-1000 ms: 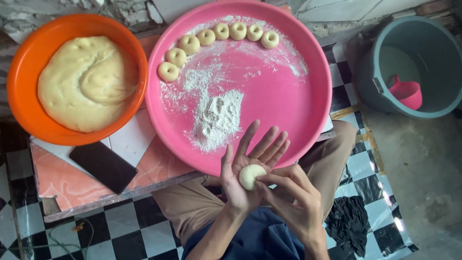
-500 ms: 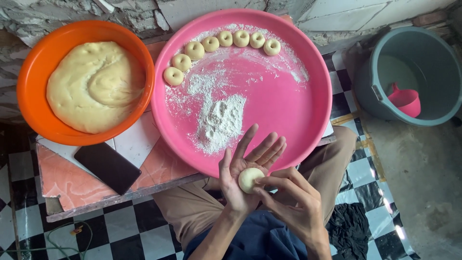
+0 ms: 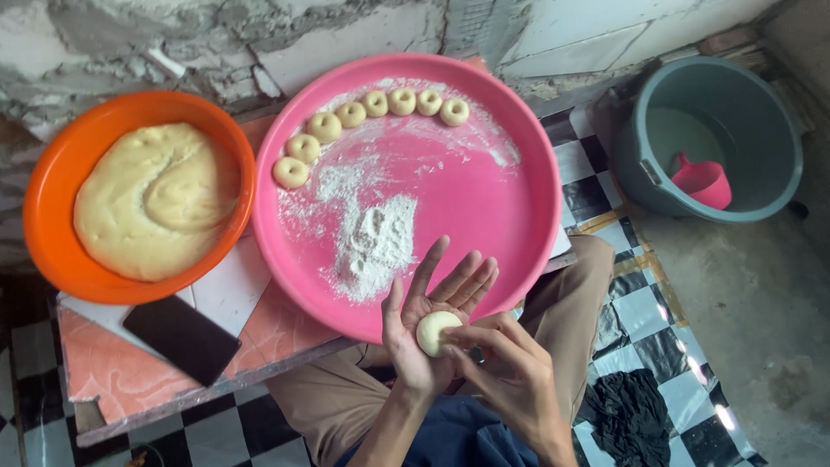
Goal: A person is sitting on the floor, taking pieces of dough from a bowl and shaping them into small rings on a floured pink tray.
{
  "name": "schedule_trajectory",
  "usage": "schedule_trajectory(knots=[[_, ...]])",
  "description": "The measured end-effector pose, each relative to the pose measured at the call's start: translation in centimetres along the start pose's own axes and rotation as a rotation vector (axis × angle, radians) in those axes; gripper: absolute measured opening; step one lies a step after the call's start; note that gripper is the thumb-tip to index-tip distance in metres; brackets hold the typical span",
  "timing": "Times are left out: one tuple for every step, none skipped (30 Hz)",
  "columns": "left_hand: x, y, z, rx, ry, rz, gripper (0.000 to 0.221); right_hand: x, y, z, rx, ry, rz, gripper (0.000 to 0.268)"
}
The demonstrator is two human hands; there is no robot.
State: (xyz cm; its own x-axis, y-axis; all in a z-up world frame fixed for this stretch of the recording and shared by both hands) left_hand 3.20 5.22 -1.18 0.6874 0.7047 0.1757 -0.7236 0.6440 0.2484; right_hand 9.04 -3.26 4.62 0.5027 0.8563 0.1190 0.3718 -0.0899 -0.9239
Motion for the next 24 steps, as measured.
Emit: schedule_trajectory(knots=[[0.1,-0.3,0.0,-0.017,-0.002,-0.006,0.068,-0.2,0.2,-0.1,-0.042,0.017,0.002,0.027],[0.1,-0.6,0.0,-0.035,-0.004,-0.013,0.067,-0.3,0.5,-0.3,-0.083,0.033,0.006,0.026],[0.0,-0.7,0.0,-0.032,-0.003,-0.024,0.067,-0.4,0.5,-0.3,-0.079,0.042,0.012,0.026],[-0.1,-1.0,-0.1,-0.028,0.001,-0.053,0.068,-0.5,0.5,-0.3,-0.064,0.052,0.011,0.026],[-0.2,-1.2,-0.1,-0.022,0.009,-0.080,0.069,-0.5,0.6,-0.4,-0.048,0.059,0.011,0.026],[-0.2,-1.3,-0.2,-0.018,0.013,-0.089,0.069,-0.5,0.7,-0.7,-0.042,0.064,0.018,0.026],[-0.2,-1.4,-0.4,-0.040,0.018,-0.093,0.069,-0.5,0.9,-0.9,0.016,0.067,0.035,0.022],[-0.1,-1.4,-0.5,-0.061,0.024,-0.098,0.069,-0.5,1.1,-1.1,0.075,0.070,0.051,0.019],[-0.1,-1.6,-0.5,-0.061,0.029,-0.109,0.069,-0.6,1.2,-1.2,0.077,0.077,0.061,0.019],[-0.2,-1.7,-0.3,-0.064,0.019,-0.128,0.068,-0.7,1.1,-1.2,0.061,0.063,0.046,0.021],[-0.2,-2.0,0.0,-0.070,0.008,-0.149,0.068,-0.8,0.9,-1.3,0.042,0.051,0.032,0.022],[-0.4,-2.2,0.1,-0.074,0.013,-0.162,0.068,-1.0,0.9,-1.2,0.040,0.059,0.043,0.022],[-0.1,-2.3,0.4,-0.050,-0.016,-0.163,0.067,-0.7,0.4,-1.2,-0.032,0.082,-0.035,0.022],[0.1,-2.4,0.7,-0.027,-0.044,-0.164,0.067,-0.6,-0.2,-1.3,-0.106,0.103,-0.112,0.022],[0.1,-2.4,0.7,-0.030,-0.048,-0.169,0.067,-0.5,-0.3,-1.5,-0.109,0.109,-0.112,0.022],[0.1,-2.2,0.6,0.024,-0.037,-0.141,0.067,-0.5,-0.1,-1.6,-0.046,0.092,-0.080,0.020],[-0.2,-1.9,0.5,0.079,-0.019,-0.122,0.067,-0.8,0.1,-1.6,0.021,0.078,-0.039,0.018],[-0.1,-2.1,0.7,0.076,-0.015,-0.135,0.067,-0.9,0.4,-1.8,0.021,0.086,-0.027,0.018],[0.0,-1.6,-0.1,0.066,0.126,-0.064,0.063,-0.9,0.6,-1.8,0.003,0.074,-0.013,0.025],[0.0,-0.9,-0.7,0.057,0.267,0.009,0.061,-0.9,0.7,-1.8,-0.015,0.061,0.001,0.033],[0.3,-0.9,-0.9,0.062,0.255,0.030,0.061,-0.7,0.7,-1.7,-0.013,0.051,-0.022,0.033],[0.5,-0.9,-1.0,0.060,0.256,0.060,0.059,-0.6,0.7,-1.3,-0.031,-0.019,-0.032,0.039],[0.3,-1.0,-1.4,0.055,0.266,0.068,0.058,-1.0,0.9,-0.7,-0.051,-0.078,-0.020,0.046],[0.5,-1.0,-0.7,0.055,0.263,0.067,0.058,-0.3,1.4,-0.5,-0.051,-0.076,-0.022,0.046]])
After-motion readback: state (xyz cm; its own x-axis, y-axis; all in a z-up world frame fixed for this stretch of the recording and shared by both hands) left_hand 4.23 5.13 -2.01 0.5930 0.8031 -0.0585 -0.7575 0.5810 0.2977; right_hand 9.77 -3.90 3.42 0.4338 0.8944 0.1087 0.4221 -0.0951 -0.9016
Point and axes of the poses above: each hand's wrist, its own x-axis towards the middle knuckle, its own z-axis out of the palm, y = z × x, the point moved 7 cm from there along x, towards the middle knuckle, and after that the axes turned 1 degree about z, right-handed, at the moved point
